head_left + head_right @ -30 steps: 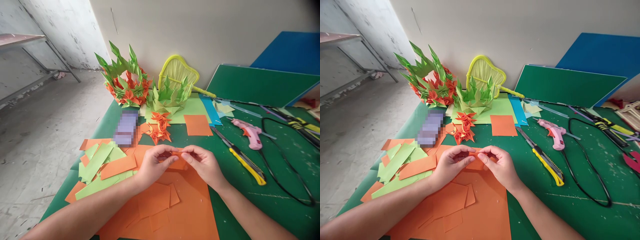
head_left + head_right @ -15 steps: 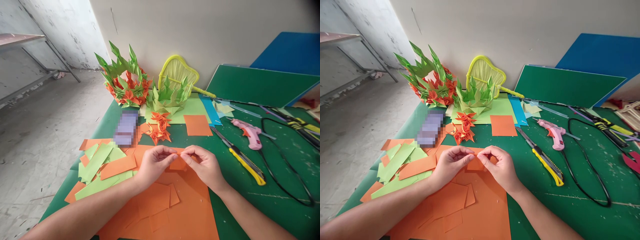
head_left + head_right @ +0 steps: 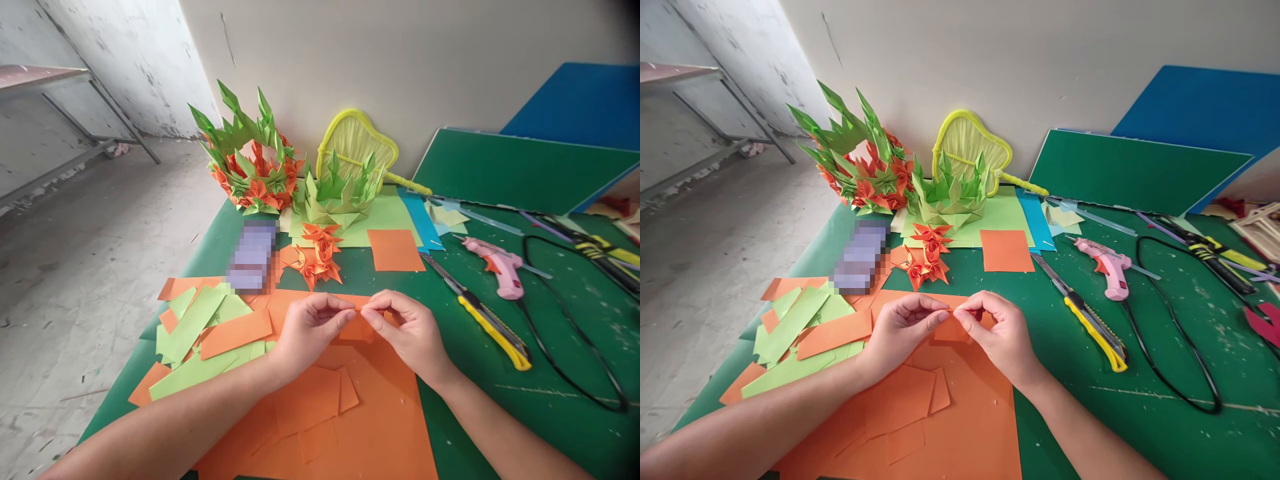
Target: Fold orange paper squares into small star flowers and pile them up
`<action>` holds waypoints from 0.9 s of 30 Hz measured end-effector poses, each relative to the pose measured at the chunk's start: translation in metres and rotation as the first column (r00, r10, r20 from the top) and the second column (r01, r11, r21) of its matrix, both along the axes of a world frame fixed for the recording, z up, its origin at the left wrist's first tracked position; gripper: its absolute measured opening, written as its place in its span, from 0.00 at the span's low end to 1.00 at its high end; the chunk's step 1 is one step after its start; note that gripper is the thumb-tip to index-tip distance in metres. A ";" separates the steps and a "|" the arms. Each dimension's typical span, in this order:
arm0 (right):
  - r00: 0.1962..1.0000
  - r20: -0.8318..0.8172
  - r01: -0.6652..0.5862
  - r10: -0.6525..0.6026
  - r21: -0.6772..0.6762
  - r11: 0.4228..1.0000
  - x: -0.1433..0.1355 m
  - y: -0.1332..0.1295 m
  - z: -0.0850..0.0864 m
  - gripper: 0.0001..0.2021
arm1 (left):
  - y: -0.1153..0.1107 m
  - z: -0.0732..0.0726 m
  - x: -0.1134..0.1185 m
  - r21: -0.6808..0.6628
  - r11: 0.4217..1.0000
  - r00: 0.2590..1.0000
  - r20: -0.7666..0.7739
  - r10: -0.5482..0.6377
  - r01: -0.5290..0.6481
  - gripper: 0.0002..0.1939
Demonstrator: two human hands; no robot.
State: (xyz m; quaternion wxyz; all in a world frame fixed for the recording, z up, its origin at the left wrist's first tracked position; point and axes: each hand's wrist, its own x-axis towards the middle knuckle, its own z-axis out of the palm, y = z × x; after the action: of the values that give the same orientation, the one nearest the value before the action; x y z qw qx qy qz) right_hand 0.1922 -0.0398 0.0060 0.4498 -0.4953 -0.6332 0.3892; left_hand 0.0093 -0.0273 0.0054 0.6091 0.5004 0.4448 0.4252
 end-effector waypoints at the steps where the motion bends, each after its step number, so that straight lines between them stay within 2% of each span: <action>1: 1.000 -0.007 0.001 -0.001 -0.001 1.000 0.000 0.000 0.000 0.07 | 0.000 0.001 0.000 -0.001 1.000 1.000 0.002 -0.003 0.003 0.11; 5: 0.998 -0.059 0.003 -0.005 -0.043 0.999 0.001 0.000 -0.002 0.05 | 0.001 0.004 -0.001 -0.012 1.000 1.000 0.008 0.017 -0.017 0.10; 11: 0.993 -0.117 0.019 -0.028 -0.080 0.997 0.001 0.002 0.002 0.07 | 0.001 0.006 -0.001 -0.023 0.999 0.999 0.034 0.024 -0.023 0.11; 20: 0.994 -0.067 0.079 -0.090 -0.158 0.984 0.001 0.005 0.004 0.12 | 0.004 0.006 0.000 -0.128 0.992 0.992 0.120 0.036 -0.021 0.15; 24: 0.986 -0.150 0.021 -0.067 -0.292 0.956 0.003 0.006 0.002 0.14 | 0.006 0.005 -0.003 -0.117 0.992 0.987 0.143 0.067 -0.051 0.13; 27: 0.988 -0.145 0.015 -0.058 -0.282 0.959 0.004 0.006 0.001 0.14 | 0.007 0.006 -0.002 -0.116 0.991 0.985 0.146 0.091 -0.074 0.12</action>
State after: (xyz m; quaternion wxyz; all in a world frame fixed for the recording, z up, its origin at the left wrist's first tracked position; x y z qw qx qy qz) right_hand 0.1960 -0.0334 0.0074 0.4293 -0.5346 -0.5261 0.5031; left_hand 0.0073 -0.0202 0.0111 0.6494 0.4138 0.4405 0.4615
